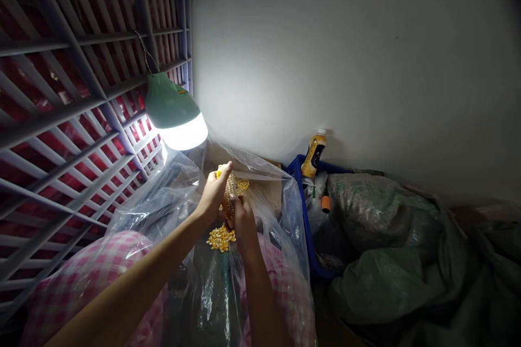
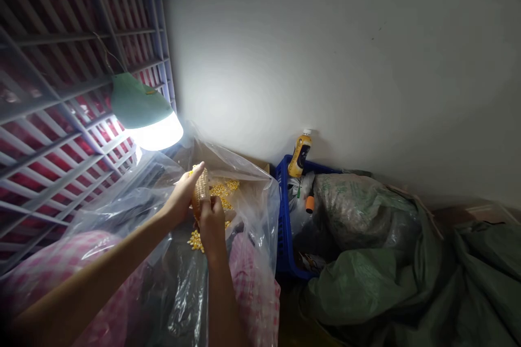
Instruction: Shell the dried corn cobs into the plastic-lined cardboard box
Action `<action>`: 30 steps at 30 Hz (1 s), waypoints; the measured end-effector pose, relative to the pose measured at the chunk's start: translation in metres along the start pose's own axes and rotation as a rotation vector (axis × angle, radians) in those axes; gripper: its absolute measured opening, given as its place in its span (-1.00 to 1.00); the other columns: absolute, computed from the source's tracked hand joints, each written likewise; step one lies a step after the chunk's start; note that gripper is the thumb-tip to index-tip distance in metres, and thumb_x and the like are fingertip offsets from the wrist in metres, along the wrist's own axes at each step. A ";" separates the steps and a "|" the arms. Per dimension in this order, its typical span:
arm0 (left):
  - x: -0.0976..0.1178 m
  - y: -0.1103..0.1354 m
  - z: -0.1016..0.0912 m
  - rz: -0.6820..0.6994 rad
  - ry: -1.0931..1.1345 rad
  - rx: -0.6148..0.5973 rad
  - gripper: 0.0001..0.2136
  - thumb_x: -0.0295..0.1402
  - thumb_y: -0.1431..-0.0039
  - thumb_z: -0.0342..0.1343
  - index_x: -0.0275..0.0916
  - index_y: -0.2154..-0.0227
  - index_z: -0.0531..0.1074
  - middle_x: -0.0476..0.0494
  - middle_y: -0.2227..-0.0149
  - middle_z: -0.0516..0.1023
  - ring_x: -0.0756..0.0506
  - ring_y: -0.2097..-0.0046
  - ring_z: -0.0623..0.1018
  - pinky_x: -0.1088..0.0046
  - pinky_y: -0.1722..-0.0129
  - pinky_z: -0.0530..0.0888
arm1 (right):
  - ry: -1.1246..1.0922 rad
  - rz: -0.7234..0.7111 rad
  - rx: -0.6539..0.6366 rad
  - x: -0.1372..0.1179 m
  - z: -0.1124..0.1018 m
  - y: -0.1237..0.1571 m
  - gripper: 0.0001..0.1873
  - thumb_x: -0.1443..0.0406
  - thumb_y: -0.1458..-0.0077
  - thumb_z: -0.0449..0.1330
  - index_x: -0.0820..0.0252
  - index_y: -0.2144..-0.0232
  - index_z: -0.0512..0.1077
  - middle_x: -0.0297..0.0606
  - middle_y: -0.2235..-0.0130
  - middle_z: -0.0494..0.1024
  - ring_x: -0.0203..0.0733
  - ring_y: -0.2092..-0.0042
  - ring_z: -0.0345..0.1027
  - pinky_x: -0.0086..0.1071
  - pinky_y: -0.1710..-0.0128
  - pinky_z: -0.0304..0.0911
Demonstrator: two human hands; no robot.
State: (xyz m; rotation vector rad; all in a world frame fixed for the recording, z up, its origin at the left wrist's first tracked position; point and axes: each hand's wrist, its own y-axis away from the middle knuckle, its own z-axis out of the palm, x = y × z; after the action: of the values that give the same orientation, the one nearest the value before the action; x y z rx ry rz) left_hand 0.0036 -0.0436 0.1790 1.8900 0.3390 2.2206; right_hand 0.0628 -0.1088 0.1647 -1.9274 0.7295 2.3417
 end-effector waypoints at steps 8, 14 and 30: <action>-0.003 -0.004 -0.002 0.120 -0.122 0.032 -0.51 0.15 0.00 -0.21 -0.22 0.61 0.21 0.03 0.60 0.29 0.01 0.53 0.27 0.48 0.47 0.28 | 0.114 -0.012 0.040 -0.004 0.015 0.009 -0.52 -0.05 -0.07 -0.13 0.18 0.51 0.29 -0.40 0.66 0.26 -0.36 0.70 0.10 -0.48 0.72 0.04; -0.004 0.001 -0.001 0.177 -0.278 -0.024 -0.51 0.11 -0.06 -0.29 -0.20 0.71 0.07 0.04 0.67 0.21 0.02 0.56 0.21 0.50 0.53 0.21 | 0.181 -0.125 0.096 -0.002 0.013 0.010 -0.51 -0.05 -0.03 -0.04 0.23 0.59 0.35 -0.35 0.65 0.34 -0.34 0.65 0.17 -0.49 0.66 0.06; -0.045 -0.030 -0.009 0.069 -0.328 -0.034 -0.59 -0.01 -0.04 -0.17 -0.25 0.63 0.28 -0.09 0.56 0.42 -0.05 0.47 0.39 0.47 0.45 0.31 | -0.170 0.200 -0.003 0.018 0.007 -0.002 -0.44 -0.16 0.02 -0.14 0.16 0.69 0.12 -0.50 0.81 0.09 -0.45 0.79 -0.13 -0.51 0.81 -0.24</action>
State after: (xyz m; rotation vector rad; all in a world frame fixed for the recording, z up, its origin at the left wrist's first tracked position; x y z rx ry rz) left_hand 0.0019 -0.0292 0.1265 2.2292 0.1814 1.8942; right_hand 0.0527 -0.1097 0.1484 -1.7000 0.9419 2.5813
